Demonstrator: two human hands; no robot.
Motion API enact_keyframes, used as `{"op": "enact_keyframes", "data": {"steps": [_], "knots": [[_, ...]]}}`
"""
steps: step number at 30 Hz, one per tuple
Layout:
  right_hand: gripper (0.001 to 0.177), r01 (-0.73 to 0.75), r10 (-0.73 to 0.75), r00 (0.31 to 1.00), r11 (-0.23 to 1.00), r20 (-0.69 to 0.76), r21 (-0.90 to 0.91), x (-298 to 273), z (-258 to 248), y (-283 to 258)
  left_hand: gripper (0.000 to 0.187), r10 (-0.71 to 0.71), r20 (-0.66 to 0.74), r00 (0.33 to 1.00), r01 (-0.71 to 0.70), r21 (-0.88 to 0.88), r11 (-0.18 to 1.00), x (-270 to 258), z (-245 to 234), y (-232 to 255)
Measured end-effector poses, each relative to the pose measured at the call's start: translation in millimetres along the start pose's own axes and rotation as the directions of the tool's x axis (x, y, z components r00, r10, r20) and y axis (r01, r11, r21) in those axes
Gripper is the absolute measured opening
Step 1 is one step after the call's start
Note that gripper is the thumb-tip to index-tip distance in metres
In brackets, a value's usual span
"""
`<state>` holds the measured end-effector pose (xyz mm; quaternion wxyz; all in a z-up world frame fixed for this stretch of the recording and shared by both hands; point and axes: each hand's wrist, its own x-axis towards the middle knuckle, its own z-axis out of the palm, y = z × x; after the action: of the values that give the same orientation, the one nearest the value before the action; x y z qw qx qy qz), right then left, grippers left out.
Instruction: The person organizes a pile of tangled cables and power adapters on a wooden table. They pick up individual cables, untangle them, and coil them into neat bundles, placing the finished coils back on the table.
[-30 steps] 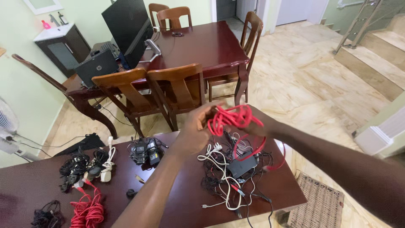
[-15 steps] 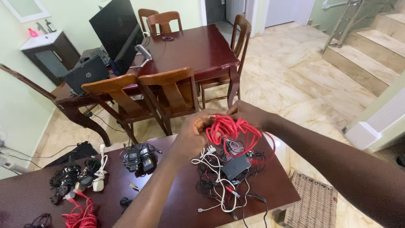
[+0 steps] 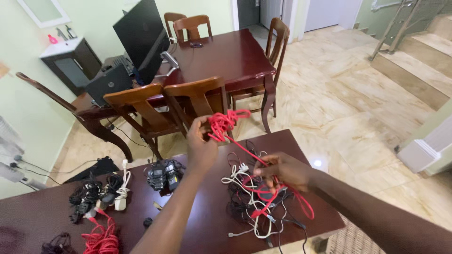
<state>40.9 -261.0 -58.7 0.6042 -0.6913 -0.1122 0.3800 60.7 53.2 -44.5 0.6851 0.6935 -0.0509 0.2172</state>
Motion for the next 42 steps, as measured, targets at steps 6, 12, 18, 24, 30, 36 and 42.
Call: {"op": "enact_keyframes", "data": {"steps": [6, 12, 18, 24, 30, 36, 42], "knots": [[0.020, 0.019, -0.025, 0.997, 0.996, -0.068, -0.088, -10.7, -14.0, 2.5, 0.038, 0.219, -0.004, 0.976, -0.203, 0.357, 0.912, -4.8, 0.1, -0.8], [0.020, 0.218, -0.215, 0.974, 0.975, 0.066, -0.041, 4.0, -35.2, 9.1, 0.066, 0.490, 0.099, 0.866, -0.477, 0.457, 0.751, -1.3, 15.5, 5.0], [0.031, 0.230, -0.230, 0.972, 0.973, 0.051, -0.001, 4.2, -39.2, 11.7, 0.071, 0.479, 0.118, 0.870, -0.473, 0.477, 0.741, 5.7, 18.5, 4.4], [0.066, 0.244, -0.242, 0.969, 0.932, 0.041, -0.270, -3.7, -39.6, 17.5, 0.060, 0.407, 0.046, 0.913, -0.389, 0.403, 0.828, 10.9, 9.4, 17.1], [0.026, 0.344, -0.385, 0.866, 0.922, -0.320, -0.179, 1.5, -59.2, 44.7, 0.056, 0.346, -0.093, 0.933, -0.264, 0.477, 0.839, 19.4, -15.6, 19.2], [0.032, 0.458, -0.406, 0.700, 0.886, -0.588, -0.066, -2.1, -73.7, 70.2, 0.052, 0.351, -0.162, 0.922, -0.225, 0.515, 0.828, 23.8, -32.3, 16.8], [0.041, 0.393, -0.124, 0.696, 0.890, -0.707, 0.230, 6.3, -110.6, 125.7, 0.053, 0.363, -0.213, 0.907, -0.217, 0.501, 0.837, 36.8, -34.2, 15.8]]}}
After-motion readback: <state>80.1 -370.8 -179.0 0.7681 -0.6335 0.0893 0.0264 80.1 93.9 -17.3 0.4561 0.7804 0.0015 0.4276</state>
